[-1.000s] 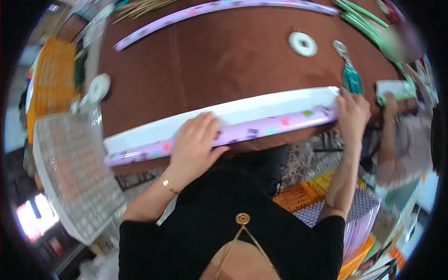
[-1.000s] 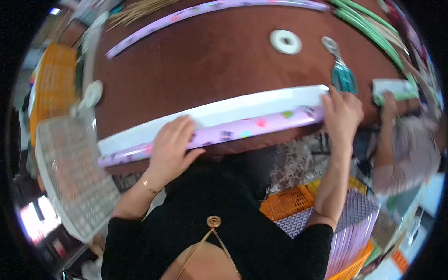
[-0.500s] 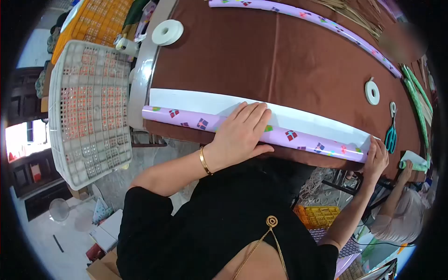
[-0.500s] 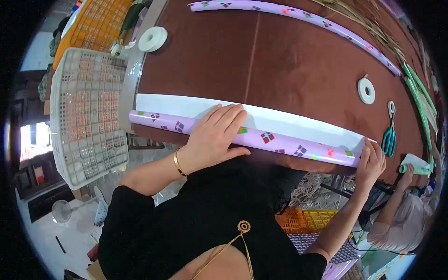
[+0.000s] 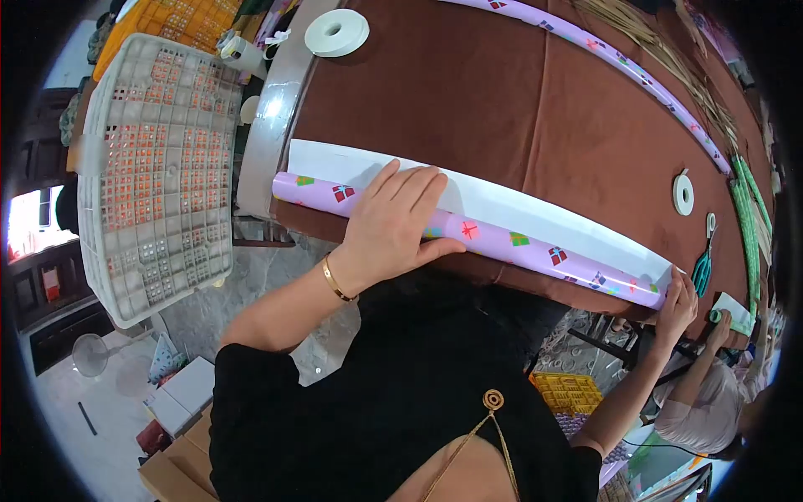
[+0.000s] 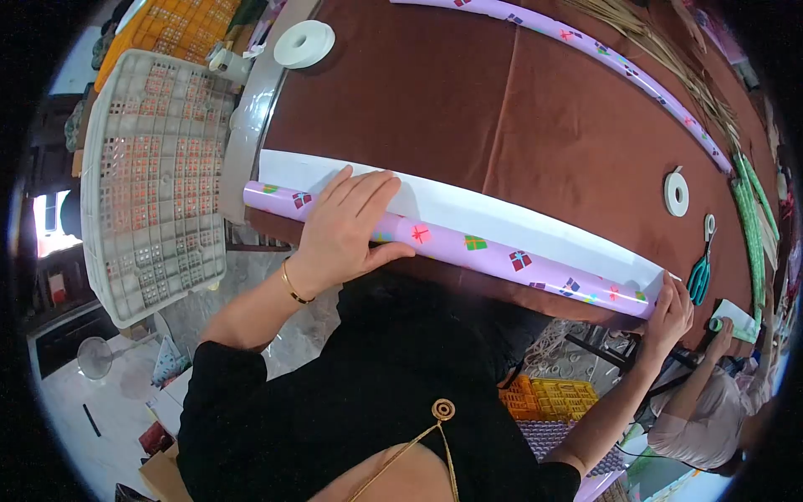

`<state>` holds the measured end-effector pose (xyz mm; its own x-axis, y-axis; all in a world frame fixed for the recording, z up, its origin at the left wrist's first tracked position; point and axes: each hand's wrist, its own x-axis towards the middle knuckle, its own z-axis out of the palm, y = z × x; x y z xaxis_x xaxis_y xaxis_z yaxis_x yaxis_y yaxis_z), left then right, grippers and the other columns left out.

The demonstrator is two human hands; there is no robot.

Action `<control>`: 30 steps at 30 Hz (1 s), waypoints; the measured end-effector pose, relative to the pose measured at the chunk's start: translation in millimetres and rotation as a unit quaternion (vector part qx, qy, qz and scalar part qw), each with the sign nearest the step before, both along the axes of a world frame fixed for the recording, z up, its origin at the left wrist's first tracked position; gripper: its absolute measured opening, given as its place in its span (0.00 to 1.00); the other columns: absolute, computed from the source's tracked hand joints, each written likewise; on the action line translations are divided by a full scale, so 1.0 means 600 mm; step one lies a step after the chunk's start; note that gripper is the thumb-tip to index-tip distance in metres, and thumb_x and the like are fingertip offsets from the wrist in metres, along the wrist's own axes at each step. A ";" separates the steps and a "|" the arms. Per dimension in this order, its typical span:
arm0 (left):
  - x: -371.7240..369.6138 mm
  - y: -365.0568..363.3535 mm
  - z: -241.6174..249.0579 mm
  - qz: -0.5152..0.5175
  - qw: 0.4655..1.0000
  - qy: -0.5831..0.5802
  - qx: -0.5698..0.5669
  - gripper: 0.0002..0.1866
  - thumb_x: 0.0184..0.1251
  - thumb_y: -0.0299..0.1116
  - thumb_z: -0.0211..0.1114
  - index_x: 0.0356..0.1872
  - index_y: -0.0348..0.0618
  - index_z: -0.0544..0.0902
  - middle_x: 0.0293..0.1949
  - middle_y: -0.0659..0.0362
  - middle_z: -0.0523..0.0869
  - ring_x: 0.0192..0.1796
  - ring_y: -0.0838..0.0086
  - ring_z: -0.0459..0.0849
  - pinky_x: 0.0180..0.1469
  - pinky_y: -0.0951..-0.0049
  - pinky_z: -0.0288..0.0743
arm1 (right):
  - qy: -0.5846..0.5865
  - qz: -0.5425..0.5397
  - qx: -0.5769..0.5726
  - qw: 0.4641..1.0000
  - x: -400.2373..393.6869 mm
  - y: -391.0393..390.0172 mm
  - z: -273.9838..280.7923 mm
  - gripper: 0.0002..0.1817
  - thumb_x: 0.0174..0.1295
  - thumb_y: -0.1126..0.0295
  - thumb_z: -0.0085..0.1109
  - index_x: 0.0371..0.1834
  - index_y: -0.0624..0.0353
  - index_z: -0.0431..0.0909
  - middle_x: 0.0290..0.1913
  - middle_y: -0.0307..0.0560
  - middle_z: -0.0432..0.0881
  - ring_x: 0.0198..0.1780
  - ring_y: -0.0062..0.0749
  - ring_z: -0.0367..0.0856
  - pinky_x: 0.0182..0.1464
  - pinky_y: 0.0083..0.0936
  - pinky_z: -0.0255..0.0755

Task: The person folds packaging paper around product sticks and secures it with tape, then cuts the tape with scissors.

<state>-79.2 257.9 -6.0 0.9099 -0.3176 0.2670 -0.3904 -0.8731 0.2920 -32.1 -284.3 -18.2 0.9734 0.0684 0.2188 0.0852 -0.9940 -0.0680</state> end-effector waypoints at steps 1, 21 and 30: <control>-0.002 0.005 0.000 0.007 1.000 -0.004 0.006 0.42 0.55 0.61 0.71 0.58 0.32 0.76 0.56 0.48 0.81 0.59 0.56 0.80 0.70 0.51 0.66 | 0.000 0.003 0.000 1.000 0.001 -0.005 -0.002 0.19 0.77 0.60 0.46 0.55 0.56 0.86 0.55 0.50 0.85 0.56 0.44 0.82 0.60 0.37 0.73; -0.024 0.111 -0.007 0.084 0.996 -0.023 0.012 0.39 0.56 0.60 0.71 0.58 0.35 0.78 0.58 0.51 0.82 0.60 0.57 0.80 0.71 0.50 0.64 | 0.025 -0.022 0.037 0.999 0.004 -0.025 -0.013 0.21 0.79 0.56 0.44 0.57 0.54 0.85 0.53 0.50 0.85 0.56 0.44 0.81 0.60 0.40 0.71; -0.024 0.142 -0.014 0.090 0.995 -0.046 0.012 0.37 0.57 0.59 0.71 0.55 0.34 0.80 0.55 0.49 0.84 0.56 0.56 0.83 0.69 0.50 0.68 | 0.012 -0.013 -0.005 1.000 0.003 -0.034 -0.017 0.22 0.78 0.55 0.44 0.58 0.52 0.85 0.54 0.49 0.85 0.57 0.44 0.81 0.61 0.40 0.71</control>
